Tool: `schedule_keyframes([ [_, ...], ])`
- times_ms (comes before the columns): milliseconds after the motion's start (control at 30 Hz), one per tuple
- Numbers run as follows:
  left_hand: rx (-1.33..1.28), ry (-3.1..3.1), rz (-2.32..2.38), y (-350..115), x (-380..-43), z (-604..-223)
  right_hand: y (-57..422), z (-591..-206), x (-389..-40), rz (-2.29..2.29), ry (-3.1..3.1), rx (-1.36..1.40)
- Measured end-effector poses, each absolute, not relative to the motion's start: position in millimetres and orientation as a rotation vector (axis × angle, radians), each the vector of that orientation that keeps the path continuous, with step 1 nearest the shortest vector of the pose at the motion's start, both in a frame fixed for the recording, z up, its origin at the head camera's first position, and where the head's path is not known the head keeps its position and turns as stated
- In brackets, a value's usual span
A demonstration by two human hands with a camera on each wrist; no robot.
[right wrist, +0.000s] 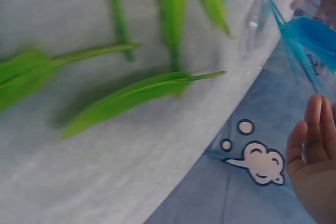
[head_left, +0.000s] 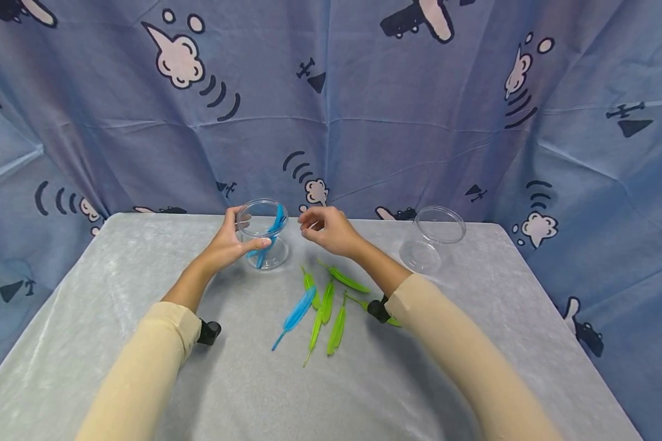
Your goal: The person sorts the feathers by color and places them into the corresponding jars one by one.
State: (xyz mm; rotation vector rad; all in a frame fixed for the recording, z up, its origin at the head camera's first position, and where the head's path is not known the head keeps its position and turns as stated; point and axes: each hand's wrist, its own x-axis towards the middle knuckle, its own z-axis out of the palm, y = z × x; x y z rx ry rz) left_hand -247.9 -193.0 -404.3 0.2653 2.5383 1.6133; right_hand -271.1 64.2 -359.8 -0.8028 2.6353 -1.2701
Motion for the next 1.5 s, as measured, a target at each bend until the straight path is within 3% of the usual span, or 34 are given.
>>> schedule_keyframes([
  [367, 0.251, 2.53, 1.606, -191.7, -245.7, -400.1, 85.0, -385.7, -259.7, -1.156, 2.482, -0.879],
  [633, 0.257, 2.5, 1.601, -182.8, -225.4, -369.2, 95.7, -400.0, -247.9, -1.139, 2.411, -0.928],
  [867, 0.261, 2.505, 1.586, -181.2, -222.4, -364.7, 101.8, -408.7, -239.3, -1.111, 2.352, -0.942],
  [1200, 0.241, 2.547, 1.57, -191.5, -245.0, -399.1, 102.9, -418.3, -230.4, -1.106, 2.317, -0.95],
  [1500, 0.271, 2.563, 1.578, -192.9, -245.4, -402.2, 100.0, -429.0, -229.0, -1.115, 2.327, -0.943],
])
